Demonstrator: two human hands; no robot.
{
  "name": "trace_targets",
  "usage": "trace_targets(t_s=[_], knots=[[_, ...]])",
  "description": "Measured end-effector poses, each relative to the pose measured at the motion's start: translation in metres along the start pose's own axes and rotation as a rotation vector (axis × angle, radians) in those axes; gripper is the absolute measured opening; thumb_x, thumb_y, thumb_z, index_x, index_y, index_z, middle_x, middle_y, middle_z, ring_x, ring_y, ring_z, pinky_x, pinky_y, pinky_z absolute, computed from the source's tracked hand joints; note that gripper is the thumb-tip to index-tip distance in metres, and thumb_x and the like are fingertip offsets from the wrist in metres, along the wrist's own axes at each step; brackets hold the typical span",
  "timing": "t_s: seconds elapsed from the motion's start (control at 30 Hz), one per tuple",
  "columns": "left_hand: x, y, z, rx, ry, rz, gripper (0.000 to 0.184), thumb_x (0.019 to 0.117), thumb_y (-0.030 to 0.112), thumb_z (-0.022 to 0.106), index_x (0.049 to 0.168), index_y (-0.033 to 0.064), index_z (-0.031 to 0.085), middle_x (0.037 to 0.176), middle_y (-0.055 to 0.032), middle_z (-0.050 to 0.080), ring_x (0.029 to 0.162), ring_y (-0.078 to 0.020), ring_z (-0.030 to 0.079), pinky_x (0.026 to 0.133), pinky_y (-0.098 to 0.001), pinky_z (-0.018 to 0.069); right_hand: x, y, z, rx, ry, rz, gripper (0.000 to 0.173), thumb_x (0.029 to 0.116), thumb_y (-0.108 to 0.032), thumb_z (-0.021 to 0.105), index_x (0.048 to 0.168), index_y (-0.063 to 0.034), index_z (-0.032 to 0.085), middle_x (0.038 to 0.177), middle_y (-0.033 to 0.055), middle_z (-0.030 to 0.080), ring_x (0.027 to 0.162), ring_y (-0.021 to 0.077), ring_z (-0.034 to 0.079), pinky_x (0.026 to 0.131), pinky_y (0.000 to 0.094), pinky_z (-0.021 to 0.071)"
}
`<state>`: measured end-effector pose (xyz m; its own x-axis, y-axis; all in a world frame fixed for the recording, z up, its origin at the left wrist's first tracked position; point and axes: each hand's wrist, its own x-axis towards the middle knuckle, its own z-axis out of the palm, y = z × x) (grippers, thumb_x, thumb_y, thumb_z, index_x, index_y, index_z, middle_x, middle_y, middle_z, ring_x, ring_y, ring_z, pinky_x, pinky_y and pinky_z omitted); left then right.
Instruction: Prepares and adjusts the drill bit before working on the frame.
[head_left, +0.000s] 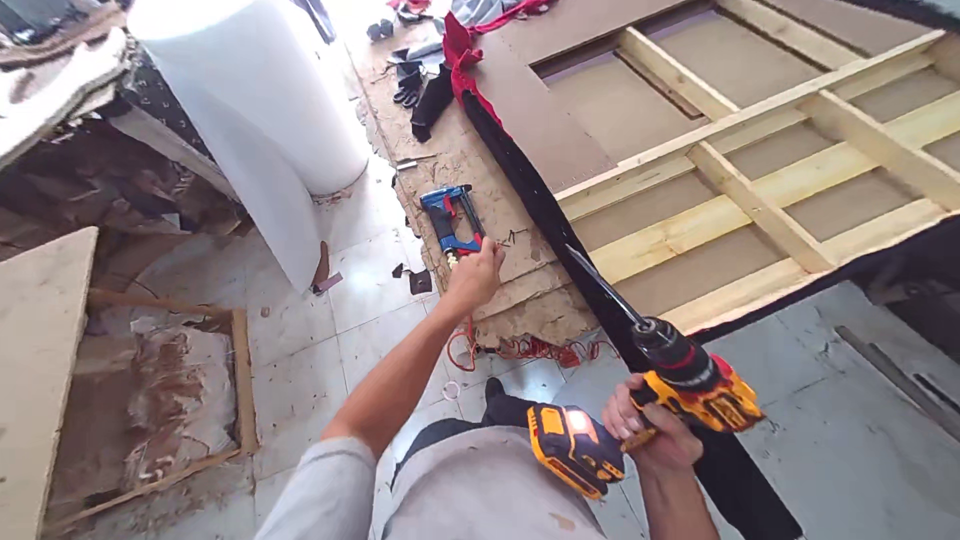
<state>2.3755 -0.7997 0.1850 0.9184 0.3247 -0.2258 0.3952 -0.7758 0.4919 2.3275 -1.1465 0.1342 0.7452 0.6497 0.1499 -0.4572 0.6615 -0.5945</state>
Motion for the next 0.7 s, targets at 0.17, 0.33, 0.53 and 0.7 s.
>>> trace_targets(t_s=[0.17, 0.33, 0.53, 0.7], knots=[[0.141, -0.062, -0.082, 0.168, 0.125, -0.017, 0.037, 0.1085, 0.027, 0.041, 0.138, 0.0085, 0.054, 0.110, -0.0261, 0.070, 0.104, -0.0493, 0.068, 0.084, -0.0710, 0.0519, -0.020, 0.023, 0.021, -0.080, 0.214, -0.144, 0.031, 0.0943, -0.025, 0.068, 0.123, -0.0122, 0.070, 0.074, 0.0018, 0.071, 0.062, 0.0119, 0.068, 0.060, 0.0299, 0.0589], [0.269, -0.135, -0.095, 0.283, 0.068, -0.003, 0.038, 0.1073, 0.027, 0.042, 0.134, 0.0043, 0.058, 0.122, -0.0295, 0.066, 0.114, -0.0518, 0.064, 0.090, -0.0751, 0.0478, -0.042, 0.066, 0.061, -0.215, 0.530, -0.298, 0.026, 0.0945, -0.027, 0.066, 0.118, -0.0172, 0.072, 0.073, -0.0023, 0.069, 0.061, 0.0087, 0.066, 0.058, 0.0274, 0.0564], [0.271, -0.135, -0.095, 0.163, 0.186, 0.209, 0.060, 0.0976, 0.039, 0.060, 0.144, 0.0011, 0.052, 0.146, -0.0313, 0.049, 0.137, -0.0495, 0.047, 0.110, -0.0688, 0.0362, -0.055, 0.134, 0.138, -0.229, 0.817, -0.594, 0.026, 0.0935, -0.027, 0.067, 0.118, -0.0202, 0.073, 0.074, -0.0020, 0.070, 0.060, 0.0082, 0.066, 0.056, 0.0264, 0.0559], [0.161, -0.038, -0.035, -0.149, -0.001, 0.700, 0.045, 0.1027, 0.029, 0.056, 0.133, -0.0030, 0.060, 0.131, -0.0232, 0.063, 0.126, -0.0356, 0.060, 0.107, -0.0530, 0.0487, -0.062, 0.173, 0.169, -0.274, 1.111, -0.985, 0.034, 0.0896, -0.035, 0.071, 0.119, -0.0178, 0.073, 0.071, -0.0028, 0.068, 0.054, 0.0088, 0.063, 0.050, 0.0257, 0.0547]])
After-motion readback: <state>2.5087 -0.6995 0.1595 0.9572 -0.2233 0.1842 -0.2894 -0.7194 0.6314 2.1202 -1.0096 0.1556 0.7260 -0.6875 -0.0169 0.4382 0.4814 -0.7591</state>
